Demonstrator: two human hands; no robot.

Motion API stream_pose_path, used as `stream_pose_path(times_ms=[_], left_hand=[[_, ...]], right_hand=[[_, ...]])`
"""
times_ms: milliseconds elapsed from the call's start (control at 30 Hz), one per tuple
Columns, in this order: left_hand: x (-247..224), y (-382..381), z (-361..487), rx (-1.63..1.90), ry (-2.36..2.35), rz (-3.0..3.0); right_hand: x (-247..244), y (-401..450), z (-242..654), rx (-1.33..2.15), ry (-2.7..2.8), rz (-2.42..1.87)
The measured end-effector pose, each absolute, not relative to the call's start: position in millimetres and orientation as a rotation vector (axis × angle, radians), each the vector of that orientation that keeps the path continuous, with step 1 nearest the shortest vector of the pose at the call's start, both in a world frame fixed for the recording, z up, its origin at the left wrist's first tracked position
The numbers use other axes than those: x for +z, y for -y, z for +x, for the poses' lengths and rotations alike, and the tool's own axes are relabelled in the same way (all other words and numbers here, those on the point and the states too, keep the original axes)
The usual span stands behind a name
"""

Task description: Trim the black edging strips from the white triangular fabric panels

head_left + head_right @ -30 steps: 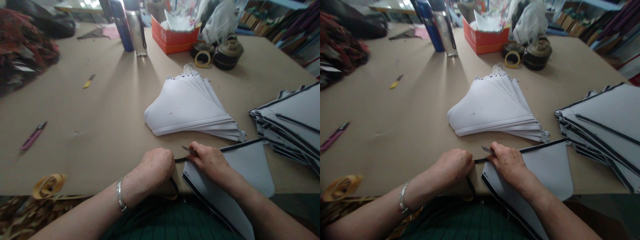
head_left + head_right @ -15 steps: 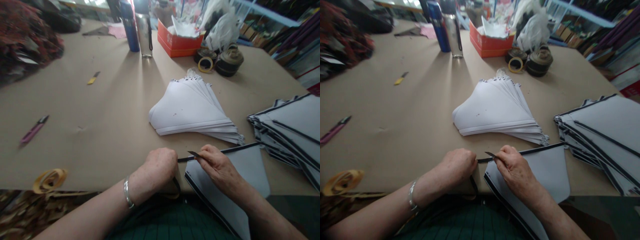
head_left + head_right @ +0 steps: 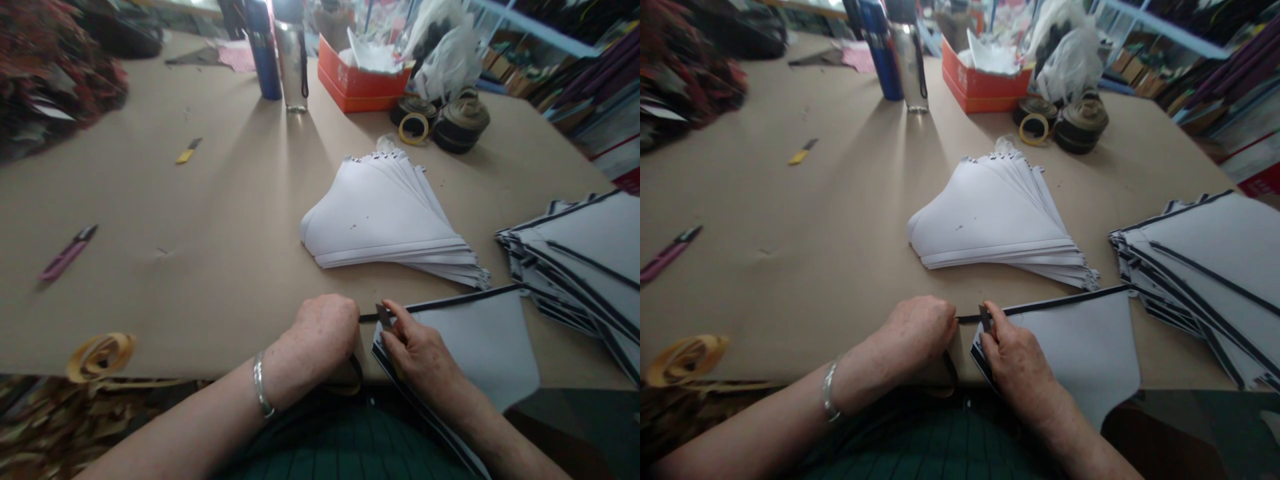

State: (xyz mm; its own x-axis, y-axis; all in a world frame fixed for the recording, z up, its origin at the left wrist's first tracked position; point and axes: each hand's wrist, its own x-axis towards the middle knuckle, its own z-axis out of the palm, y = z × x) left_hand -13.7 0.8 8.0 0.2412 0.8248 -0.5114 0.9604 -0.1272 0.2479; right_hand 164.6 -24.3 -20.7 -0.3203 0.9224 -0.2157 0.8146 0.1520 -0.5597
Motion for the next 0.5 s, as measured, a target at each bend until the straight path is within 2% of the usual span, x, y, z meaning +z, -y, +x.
stream_pose_path(times_ms=[267, 400, 500], left_hand=[[19, 1, -8, -0.247, -1.502, 2.005], [36, 8, 2, -0.085, -1.275, 2.027], [36, 8, 3, 0.085, -1.279, 2.060]], right_hand=[[-25, 29, 160, 0.742, 2.452, -1.796], [-28, 30, 161, 0.804, 2.449, -1.720], [-23, 27, 168, 0.905, 2.338, -1.659]])
